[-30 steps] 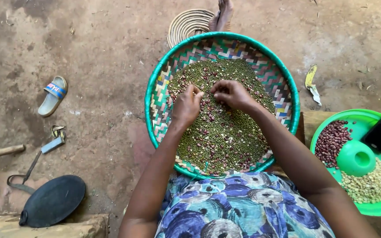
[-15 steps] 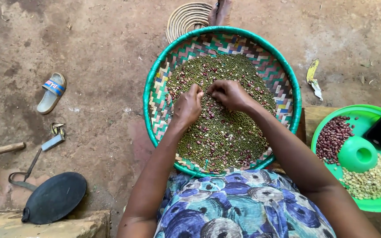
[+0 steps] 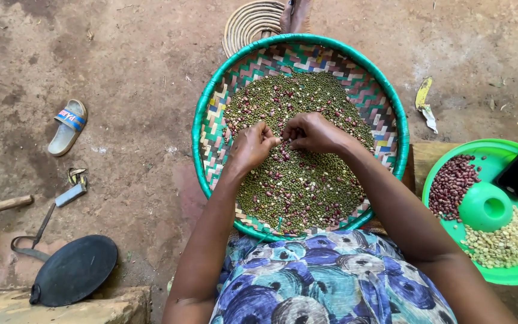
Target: The person sits on the ground and sorts a mixture of green and red beans in a large woven basket using their hands. They pick out specific beans and transfer them into a green plastic bowl placed to the right.
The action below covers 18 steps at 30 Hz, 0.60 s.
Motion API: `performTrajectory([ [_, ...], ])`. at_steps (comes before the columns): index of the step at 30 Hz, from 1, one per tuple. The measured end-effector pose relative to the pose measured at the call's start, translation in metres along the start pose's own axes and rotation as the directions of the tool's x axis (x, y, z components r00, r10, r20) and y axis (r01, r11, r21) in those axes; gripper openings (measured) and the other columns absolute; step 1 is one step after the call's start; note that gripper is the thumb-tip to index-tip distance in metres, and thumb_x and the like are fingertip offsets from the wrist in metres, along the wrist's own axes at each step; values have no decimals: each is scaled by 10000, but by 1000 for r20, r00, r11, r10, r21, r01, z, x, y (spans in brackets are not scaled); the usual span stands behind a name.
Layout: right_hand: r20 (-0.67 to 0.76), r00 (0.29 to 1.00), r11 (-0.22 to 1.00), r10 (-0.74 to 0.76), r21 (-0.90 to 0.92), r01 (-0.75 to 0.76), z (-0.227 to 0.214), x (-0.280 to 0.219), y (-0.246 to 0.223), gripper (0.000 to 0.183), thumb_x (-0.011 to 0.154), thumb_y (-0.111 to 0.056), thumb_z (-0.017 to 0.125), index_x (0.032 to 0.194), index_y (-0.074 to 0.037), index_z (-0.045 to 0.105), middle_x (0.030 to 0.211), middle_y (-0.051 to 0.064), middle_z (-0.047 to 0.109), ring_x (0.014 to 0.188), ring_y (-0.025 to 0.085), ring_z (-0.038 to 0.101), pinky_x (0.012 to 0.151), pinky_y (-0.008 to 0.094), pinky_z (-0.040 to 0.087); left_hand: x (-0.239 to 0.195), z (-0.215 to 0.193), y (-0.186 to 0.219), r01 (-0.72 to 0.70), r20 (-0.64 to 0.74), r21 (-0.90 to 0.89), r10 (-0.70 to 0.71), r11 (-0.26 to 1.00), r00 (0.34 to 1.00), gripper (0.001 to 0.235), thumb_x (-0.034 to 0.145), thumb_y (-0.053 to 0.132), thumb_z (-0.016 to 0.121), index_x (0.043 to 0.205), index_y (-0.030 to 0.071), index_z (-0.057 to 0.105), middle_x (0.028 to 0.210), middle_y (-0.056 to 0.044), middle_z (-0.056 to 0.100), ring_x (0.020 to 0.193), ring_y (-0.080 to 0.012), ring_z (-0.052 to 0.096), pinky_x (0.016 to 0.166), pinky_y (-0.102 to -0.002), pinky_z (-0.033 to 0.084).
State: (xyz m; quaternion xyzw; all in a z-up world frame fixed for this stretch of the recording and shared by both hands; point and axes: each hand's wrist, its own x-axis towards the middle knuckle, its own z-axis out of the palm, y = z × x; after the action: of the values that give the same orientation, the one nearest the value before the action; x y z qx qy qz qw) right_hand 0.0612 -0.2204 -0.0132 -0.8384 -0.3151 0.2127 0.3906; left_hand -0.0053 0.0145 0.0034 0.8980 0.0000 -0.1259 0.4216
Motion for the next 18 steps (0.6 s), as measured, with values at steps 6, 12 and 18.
performTrajectory([
  [6,-63,997,999,34,-27,-36,-11,-7,-2,114,888,-169,833,964,-115,767,796,107,724,821,324,734,789,448,549,1,6,-8,-5,69,162,-6,987,998,200,844,246,840,913,118,703,843,-164,769,935,-434,755,804,-538,564],
  [12,-172,982,989,71,138,-47,-1,7,22,92,954,-181,798,1026,-175,742,701,-8,721,715,177,707,765,340,546,12,25,-29,-69,39,145,64,987,997,200,979,265,701,918,86,636,827,-222,729,893,-493,738,764,-596,549],
  [18,-144,983,991,-116,-75,106,17,26,18,202,806,-123,885,964,-124,758,841,114,716,871,357,724,814,457,559,7,12,-8,-228,-118,35,230,973,966,111,1062,106,551,1150,63,498,917,-316,697,889,-574,700,721,-644,526],
])
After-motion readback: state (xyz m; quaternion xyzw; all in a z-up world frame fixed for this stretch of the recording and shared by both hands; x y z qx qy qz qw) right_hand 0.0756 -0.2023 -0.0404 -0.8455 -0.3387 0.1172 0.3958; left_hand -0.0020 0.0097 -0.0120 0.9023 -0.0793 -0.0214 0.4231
